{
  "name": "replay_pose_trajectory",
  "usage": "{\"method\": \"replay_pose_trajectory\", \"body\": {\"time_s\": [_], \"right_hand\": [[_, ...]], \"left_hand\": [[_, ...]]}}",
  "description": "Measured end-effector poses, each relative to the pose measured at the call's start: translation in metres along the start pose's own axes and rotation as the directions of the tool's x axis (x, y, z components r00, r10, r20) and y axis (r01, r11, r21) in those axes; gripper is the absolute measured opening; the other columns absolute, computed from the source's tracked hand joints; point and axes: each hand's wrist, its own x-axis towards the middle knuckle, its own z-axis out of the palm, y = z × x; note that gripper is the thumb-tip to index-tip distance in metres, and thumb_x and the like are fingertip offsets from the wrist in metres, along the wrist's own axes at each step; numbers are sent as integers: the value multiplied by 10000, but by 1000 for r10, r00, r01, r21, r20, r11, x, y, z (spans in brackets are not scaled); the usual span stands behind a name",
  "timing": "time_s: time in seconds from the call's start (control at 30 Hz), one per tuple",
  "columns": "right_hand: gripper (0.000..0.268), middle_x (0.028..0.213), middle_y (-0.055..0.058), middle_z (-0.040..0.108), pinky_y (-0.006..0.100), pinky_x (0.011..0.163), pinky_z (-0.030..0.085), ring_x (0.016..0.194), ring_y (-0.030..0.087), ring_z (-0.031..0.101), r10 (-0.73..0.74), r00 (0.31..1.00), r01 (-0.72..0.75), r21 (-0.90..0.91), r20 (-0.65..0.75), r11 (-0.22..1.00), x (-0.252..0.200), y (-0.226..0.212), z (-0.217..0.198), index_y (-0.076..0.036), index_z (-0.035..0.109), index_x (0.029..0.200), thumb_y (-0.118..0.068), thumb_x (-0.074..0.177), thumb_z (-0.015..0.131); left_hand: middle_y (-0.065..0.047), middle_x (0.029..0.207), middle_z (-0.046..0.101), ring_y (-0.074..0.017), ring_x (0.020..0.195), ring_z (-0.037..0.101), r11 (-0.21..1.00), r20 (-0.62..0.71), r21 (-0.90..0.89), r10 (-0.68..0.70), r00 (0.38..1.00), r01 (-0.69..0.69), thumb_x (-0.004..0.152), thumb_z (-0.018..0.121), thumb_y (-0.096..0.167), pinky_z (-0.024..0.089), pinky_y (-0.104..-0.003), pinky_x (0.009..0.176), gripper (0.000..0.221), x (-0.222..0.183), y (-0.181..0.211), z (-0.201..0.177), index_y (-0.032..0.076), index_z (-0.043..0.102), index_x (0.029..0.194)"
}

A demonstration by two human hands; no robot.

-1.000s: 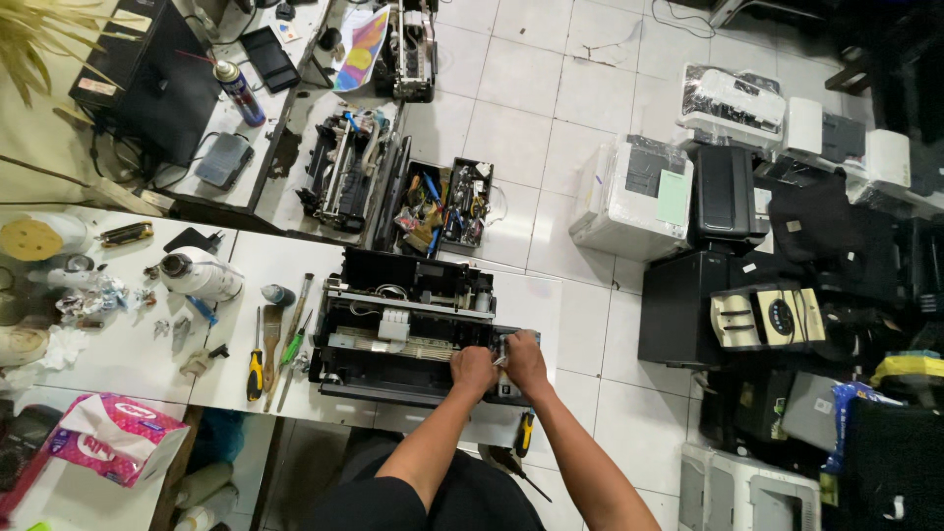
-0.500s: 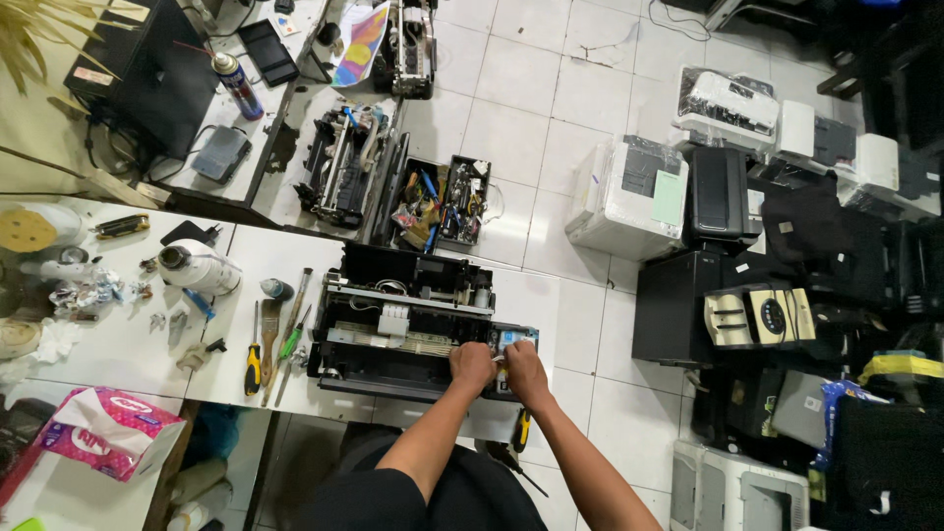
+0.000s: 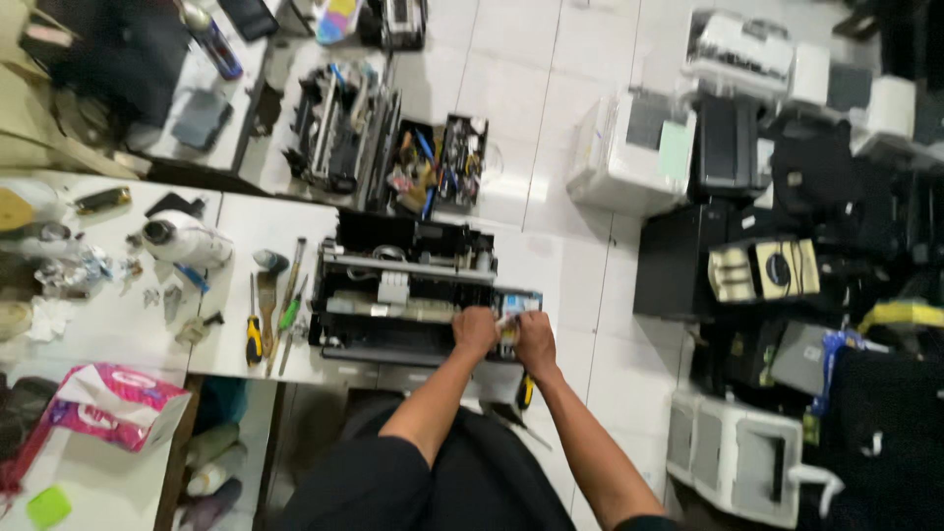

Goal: The person works on a disassembled printer placed on a white table, using a screwdriver to manipulate internal components and wires. They then remove a black plastic part from the printer and wipe it with a white tissue.

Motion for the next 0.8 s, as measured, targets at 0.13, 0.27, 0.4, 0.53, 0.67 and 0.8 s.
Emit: {"method": "replay_pose_trajectory", "body": {"time_s": [0.13, 0.27, 0.4, 0.53, 0.67, 0.8], "right_hand": [[112, 971, 142, 635, 443, 860, 567, 954, 379, 657, -11, 1000, 10, -52, -15, 999, -29, -17, 15, -71, 678, 1012, -64, 931, 600], [124, 929, 156, 712, 479, 900, 578, 936, 384, 708, 130, 991, -126, 124, -22, 984, -18, 3, -4, -91, 768, 1037, -106, 940, 692], [129, 898, 80, 733, 418, 876, 587, 892, 308, 729, 222, 967, -202, 155, -125, 967, 27, 20, -26, -136, 785, 1041, -175, 922, 754], [129, 909, 98, 758, 435, 896, 591, 914, 309, 746, 206, 978, -207, 64, 26, 976, 14, 0, -7, -110, 811, 1040, -170, 944, 749], [162, 949, 144, 737, 442, 895, 590, 958, 355, 724, 68, 995, -69, 5, 73, 998, -23, -27, 6, -61, 787, 1064, -81, 928, 701], [139, 983, 109, 735, 401, 926, 581, 979, 318, 726, 171, 981, -184, 155, 94, 971, -35, -16, 1, -87, 786, 1087, -109, 991, 688]], "left_hand": [[-88, 914, 824, -356, 1034, 796, 998, -9, 61, -8, 1000, 8, 876, 694, 397, 645, -510, 877, 277, 3, 2, -4, 191, 856, 788], [-108, 936, 826, -349, 1052, 797, 996, 20, 91, 14, 1000, -16, 881, 709, 376, 634, -520, 917, 287, -20, 13, -13, 150, 864, 966], [-103, 960, 829, -343, 1058, 798, 997, -31, 78, 7, 1000, -5, 869, 699, 381, 634, -535, 922, 295, -15, 6, -10, 156, 860, 972], [-101, 984, 832, -335, 1070, 798, 997, -24, 83, 5, 1000, -3, 862, 696, 390, 634, -523, 927, 310, -13, 5, -4, 159, 863, 985], [-104, 927, 829, -355, 1040, 798, 996, -33, 89, 9, 999, -6, 863, 694, 384, 627, -518, 915, 279, -8, 4, -5, 167, 861, 916], [-136, 925, 824, -372, 1031, 791, 998, -46, 46, 38, 998, -36, 836, 694, 407, 631, -524, 912, 328, -14, 3, -8, 147, 859, 947]]}}
